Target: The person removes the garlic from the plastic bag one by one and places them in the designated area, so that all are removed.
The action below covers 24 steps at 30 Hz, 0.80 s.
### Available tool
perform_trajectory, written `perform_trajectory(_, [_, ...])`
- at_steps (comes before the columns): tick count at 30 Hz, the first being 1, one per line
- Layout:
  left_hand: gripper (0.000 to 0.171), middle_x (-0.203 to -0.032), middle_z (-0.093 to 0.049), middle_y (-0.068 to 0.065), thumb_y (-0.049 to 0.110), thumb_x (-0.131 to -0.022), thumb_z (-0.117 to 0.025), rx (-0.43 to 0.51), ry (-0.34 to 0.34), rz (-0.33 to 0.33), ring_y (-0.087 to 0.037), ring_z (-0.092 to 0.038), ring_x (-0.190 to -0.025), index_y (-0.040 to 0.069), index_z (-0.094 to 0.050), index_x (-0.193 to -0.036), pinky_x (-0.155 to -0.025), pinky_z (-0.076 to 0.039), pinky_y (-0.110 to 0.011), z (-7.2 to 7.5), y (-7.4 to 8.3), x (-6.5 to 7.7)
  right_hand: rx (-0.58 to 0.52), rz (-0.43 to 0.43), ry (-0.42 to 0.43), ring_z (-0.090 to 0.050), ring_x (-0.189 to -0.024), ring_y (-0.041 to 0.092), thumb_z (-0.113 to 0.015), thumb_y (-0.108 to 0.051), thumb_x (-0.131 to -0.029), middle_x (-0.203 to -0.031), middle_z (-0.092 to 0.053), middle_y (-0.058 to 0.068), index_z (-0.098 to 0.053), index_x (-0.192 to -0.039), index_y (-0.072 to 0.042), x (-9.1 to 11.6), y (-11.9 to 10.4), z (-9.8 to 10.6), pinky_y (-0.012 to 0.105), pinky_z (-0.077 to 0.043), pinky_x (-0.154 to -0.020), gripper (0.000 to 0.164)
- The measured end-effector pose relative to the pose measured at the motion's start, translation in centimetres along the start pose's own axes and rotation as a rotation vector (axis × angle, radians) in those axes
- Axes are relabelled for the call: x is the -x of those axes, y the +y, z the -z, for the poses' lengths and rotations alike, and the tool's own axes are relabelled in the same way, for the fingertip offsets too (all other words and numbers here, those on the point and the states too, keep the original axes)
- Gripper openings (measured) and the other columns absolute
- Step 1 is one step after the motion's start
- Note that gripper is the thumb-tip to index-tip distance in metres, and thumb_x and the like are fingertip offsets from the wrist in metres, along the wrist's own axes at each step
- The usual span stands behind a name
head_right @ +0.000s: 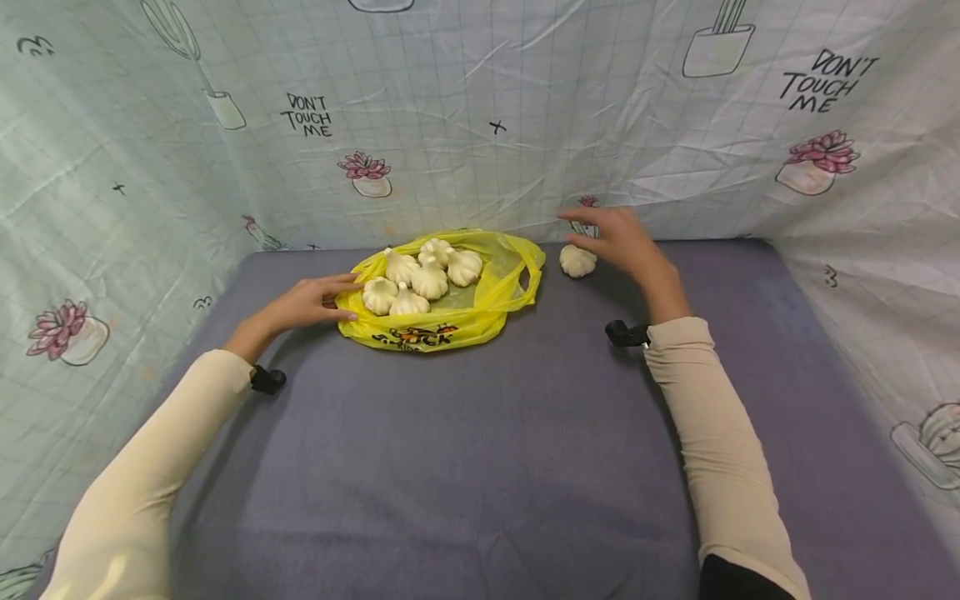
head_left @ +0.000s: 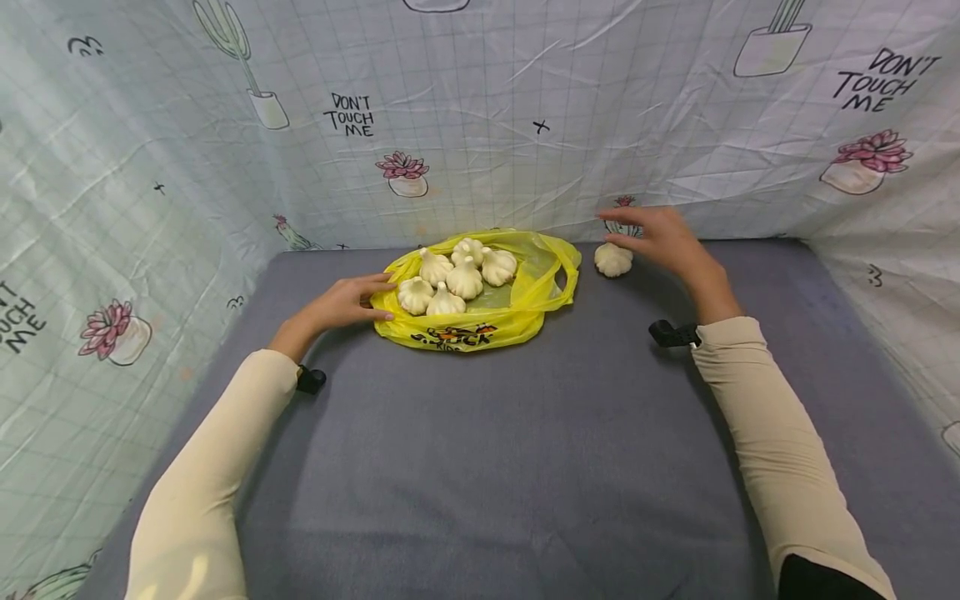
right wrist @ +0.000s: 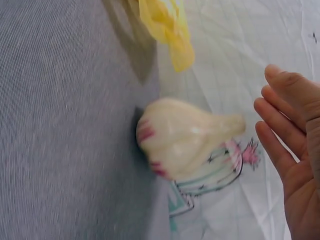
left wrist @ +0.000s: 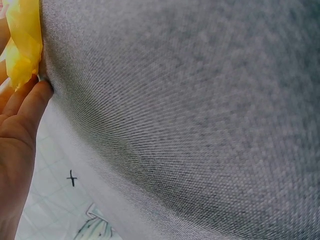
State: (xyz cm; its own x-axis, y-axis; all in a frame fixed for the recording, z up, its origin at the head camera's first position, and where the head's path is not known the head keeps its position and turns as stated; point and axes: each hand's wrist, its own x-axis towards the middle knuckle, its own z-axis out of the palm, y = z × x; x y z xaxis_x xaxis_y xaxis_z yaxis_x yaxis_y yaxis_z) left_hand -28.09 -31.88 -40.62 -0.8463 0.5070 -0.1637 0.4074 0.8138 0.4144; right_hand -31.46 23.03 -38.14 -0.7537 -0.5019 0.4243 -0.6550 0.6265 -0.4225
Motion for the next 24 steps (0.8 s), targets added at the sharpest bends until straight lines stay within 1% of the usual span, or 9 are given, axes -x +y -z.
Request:
perform_trajectory(2, [0.071,-0.165,-0.031,-0.014,0.04,-0.095,-0.073,0.005,0.0,0.001,-0.033,-0.064,-0.117,0.007,-0.049,-0.152,-0.104,-0.046,-0.054,0.0,0.0,0.0,0.005,0.036,0.012,-0.065,-0.114,0.041,-0.075,-0.004,-0.09,-0.127,-0.069,0.02,-0.067,-0.134,-0.004,-0.3,-0.5,-0.1,0.057,-0.051,-0.093,0.044])
perform_trajectory(4, [0.071,-0.165,-0.03,-0.014,0.041,-0.095,-0.073,0.008,0.0,0.003,-0.032,-0.064,-0.116,0.007,-0.048,-0.152,-0.103,-0.047,-0.053,0.0,0.0,0.0,-0.007,0.059,0.007,-0.066,-0.113,0.041,-0.075,-0.004,-0.091,-0.126,-0.069,0.019,-0.068,-0.133,-0.004,-0.6,-1.0,-0.4,0.057,-0.052,-0.092,0.042])
perform_trajectory(8, [0.071,-0.165,-0.03,-0.013,0.042,-0.095,-0.072,0.008,0.005,0.01,-0.031,-0.065,-0.113,0.008,-0.048,-0.152,-0.101,-0.048,-0.053,-0.1,0.0,0.0,-0.013,0.077,-0.015,-0.067,-0.11,0.041,-0.074,-0.007,-0.093,-0.125,-0.07,0.018,-0.068,-0.133,-0.005,-1.5,-1.8,-1.0,0.057,-0.053,-0.088,0.04])
perform_trajectory(10, [0.071,-0.165,-0.03,-0.013,0.042,-0.095,-0.072,0.009,0.006,0.014,-0.03,-0.065,-0.112,0.008,-0.048,-0.152,-0.1,-0.048,-0.053,-0.1,0.0,0.0,-0.021,0.087,-0.023,-0.068,-0.11,0.041,-0.073,-0.008,-0.094,-0.125,-0.07,0.018,-0.067,-0.134,-0.005,-2.1,-2.3,-1.3,0.057,-0.054,-0.088,0.04])
perform_trajectory(13, [0.071,-0.165,-0.03,-0.013,0.042,-0.095,-0.072,0.013,0.004,0.022,-0.03,-0.064,-0.113,0.008,-0.048,-0.153,-0.1,-0.048,-0.053,-0.1,0.0,0.1,-0.08,0.095,-0.044,-0.066,-0.114,0.042,-0.072,-0.008,-0.095,-0.128,-0.069,0.019,-0.066,-0.134,-0.003,-3.2,-3.2,-1.9,0.056,-0.053,-0.092,0.04])
perform_trajectory(16, [0.071,-0.165,-0.03,-0.012,0.042,-0.094,-0.073,0.02,0.006,0.029,-0.031,-0.065,-0.114,0.009,-0.048,-0.153,-0.101,-0.048,-0.053,-0.2,0.2,0.3,-0.144,0.061,-0.09,-0.064,-0.119,0.041,-0.07,-0.012,-0.097,-0.131,-0.067,0.019,-0.065,-0.136,-0.004,-4.2,-4.1,-2.6,0.056,-0.051,-0.099,0.04])
perform_trajectory(18, [0.071,-0.166,-0.03,-0.012,0.041,-0.094,-0.073,0.022,0.009,0.031,-0.032,-0.065,-0.114,0.009,-0.048,-0.153,-0.101,-0.048,-0.053,-0.2,0.2,0.3,-0.169,0.035,-0.123,-0.063,-0.122,0.039,-0.069,-0.017,-0.099,-0.133,-0.066,0.017,-0.065,-0.138,-0.006,-4.8,-4.7,-3.2,0.054,-0.049,-0.102,0.04])
perform_trajectory(24, [0.073,-0.165,-0.031,-0.012,0.044,-0.094,-0.073,0.006,0.01,0.033,-0.03,-0.064,-0.114,0.009,-0.049,-0.152,-0.101,-0.048,-0.052,-0.3,0.0,0.1,-0.182,0.013,-0.244,-0.065,-0.118,0.034,-0.066,-0.019,-0.101,-0.137,-0.065,0.014,-0.062,-0.14,-0.007,-6.7,-5.4,-5.7,0.051,-0.051,-0.099,0.042])
